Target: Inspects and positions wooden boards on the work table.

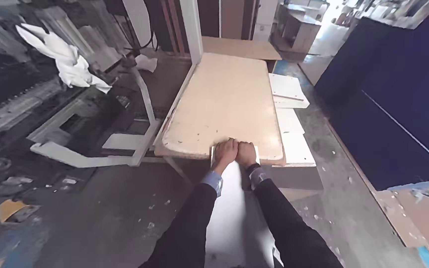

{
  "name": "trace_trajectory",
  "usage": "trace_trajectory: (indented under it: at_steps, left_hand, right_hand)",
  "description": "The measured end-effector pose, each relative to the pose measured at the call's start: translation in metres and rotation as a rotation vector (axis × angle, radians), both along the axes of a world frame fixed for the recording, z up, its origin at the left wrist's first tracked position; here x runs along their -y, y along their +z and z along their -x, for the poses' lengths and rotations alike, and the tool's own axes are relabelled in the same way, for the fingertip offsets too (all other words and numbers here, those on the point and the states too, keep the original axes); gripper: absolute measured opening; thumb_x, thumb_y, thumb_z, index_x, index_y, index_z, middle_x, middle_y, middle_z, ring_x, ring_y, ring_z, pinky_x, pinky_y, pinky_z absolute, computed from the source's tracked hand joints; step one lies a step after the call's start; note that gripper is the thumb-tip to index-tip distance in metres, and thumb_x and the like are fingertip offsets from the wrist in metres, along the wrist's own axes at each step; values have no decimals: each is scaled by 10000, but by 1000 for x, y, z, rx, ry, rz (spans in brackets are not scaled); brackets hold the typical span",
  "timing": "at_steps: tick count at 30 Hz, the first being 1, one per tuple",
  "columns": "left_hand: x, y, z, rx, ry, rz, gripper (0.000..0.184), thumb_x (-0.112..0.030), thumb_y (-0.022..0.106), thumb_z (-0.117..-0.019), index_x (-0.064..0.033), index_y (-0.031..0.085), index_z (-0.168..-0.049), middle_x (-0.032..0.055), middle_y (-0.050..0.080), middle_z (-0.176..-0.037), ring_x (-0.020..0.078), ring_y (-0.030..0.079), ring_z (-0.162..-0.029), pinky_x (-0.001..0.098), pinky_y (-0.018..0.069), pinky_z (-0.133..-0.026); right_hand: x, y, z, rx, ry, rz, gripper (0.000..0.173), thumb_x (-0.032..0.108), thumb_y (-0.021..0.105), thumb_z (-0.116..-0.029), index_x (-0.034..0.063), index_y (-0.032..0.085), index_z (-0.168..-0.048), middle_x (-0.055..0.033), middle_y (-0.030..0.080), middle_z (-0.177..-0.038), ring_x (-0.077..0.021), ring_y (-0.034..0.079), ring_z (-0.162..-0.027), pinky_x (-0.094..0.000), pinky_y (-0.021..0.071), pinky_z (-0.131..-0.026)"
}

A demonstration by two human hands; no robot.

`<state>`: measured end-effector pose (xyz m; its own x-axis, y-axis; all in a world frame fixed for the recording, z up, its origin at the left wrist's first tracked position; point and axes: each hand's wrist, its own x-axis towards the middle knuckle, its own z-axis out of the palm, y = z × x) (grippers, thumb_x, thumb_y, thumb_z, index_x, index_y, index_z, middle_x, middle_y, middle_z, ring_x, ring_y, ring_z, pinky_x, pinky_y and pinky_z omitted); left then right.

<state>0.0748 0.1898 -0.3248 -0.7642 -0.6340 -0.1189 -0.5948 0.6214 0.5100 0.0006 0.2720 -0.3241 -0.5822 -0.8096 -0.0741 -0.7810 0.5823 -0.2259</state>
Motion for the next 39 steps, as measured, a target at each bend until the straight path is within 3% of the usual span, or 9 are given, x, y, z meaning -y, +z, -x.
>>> trace_trajectory:
  at_steps: [9, 15, 19, 23, 29, 32, 35, 37, 39]
  left_hand:
    - [-18, -10, -21, -88, -25, 53, 566, -415, 213, -1118, -77, 659, -1199, 168, 719, -1141, 338, 654, -1175, 575, 429, -1081]
    - [-33, -2, -41, -161, -46, 63, 553, -421, 232, -1120, -76, 662, -1158, 180, 716, -1065, 363, 669, -1117, 597, 458, -1036]
    - [-38, 0, -44, -199, -64, 75, 525, -393, 248, -1122, -78, 665, -1162, 170, 715, -1045, 352, 671, -1098, 576, 462, -1041]
    - [-41, 9, -51, -325, -98, 176, 431, -336, 320, -1102, -100, 675, -1168, 136, 707, -925, 333, 680, -956, 534, 521, -923]
    - [-45, 2, -55, -305, -121, 166, 386, -320, 363, -1098, -110, 675, -1185, 136, 715, -980, 330, 677, -1018, 537, 511, -961]
    - [-46, 3, -52, -290, -137, 159, 366, -319, 389, -1093, -121, 675, -1208, 130, 719, -1002, 324, 675, -1029, 539, 504, -971]
    - [-45, 11, -56, -285, -166, 181, 273, -237, 461, -1067, -101, 687, -1134, 140, 710, -961, 336, 677, -992, 544, 511, -945]
    - [-40, 13, -59, -283, -167, 202, 241, -192, 486, -1040, -104, 688, -1140, 137, 711, -966, 339, 673, -995, 545, 511, -951]
    - [-31, 10, -59, -284, -156, 197, 240, -216, 518, -1036, -108, 693, -1160, 134, 716, -982, 333, 670, -1015, 540, 503, -973]
  right_hand:
    - [-19, -9, -17, -21, 3, 76, 281, 324, 707, -878, 57, 732, -962, -146, 729, -988, -331, 684, -992, -571, 492, -891]
    - [-28, -12, -23, -47, 24, 118, 287, 322, 736, -861, 51, 728, -956, -162, 723, -967, -356, 684, -964, -594, 494, -851]
    - [-34, -13, -25, -47, 18, 184, 281, 304, 726, -871, 39, 729, -965, -170, 719, -991, -363, 678, -987, -596, 492, -877]
    - [-42, -18, -30, -60, 19, 486, 233, 253, 718, -866, 40, 742, -959, -157, 691, -1000, -342, 664, -986, -549, 531, -891]
    - [-50, -30, -36, -37, 5, 500, 233, 239, 723, -852, 48, 750, -983, -157, 693, -1045, -342, 657, -1041, -540, 530, -925]
    - [-56, -30, -40, -18, -66, 504, 308, 271, 720, -866, 75, 755, -1102, -183, 661, -1211, -358, 607, -1187, -550, 491, -1021]
    - [-75, -27, -53, -37, -285, 511, 554, 457, 625, -918, 86, 659, -1329, -229, 523, -1452, -399, 510, -1341, -558, 469, -1064]
    - [-92, -25, -66, -9, -454, 546, 698, 545, 619, -903, 40, 591, -1384, -253, 530, -1417, -409, 561, -1260, -570, 502, -992]
    - [-109, -22, -78, 177, -571, 506, 706, 548, 641, -919, 45, 541, -1403, -194, 653, -1219, -356, 670, -1063, -565, 565, -862]
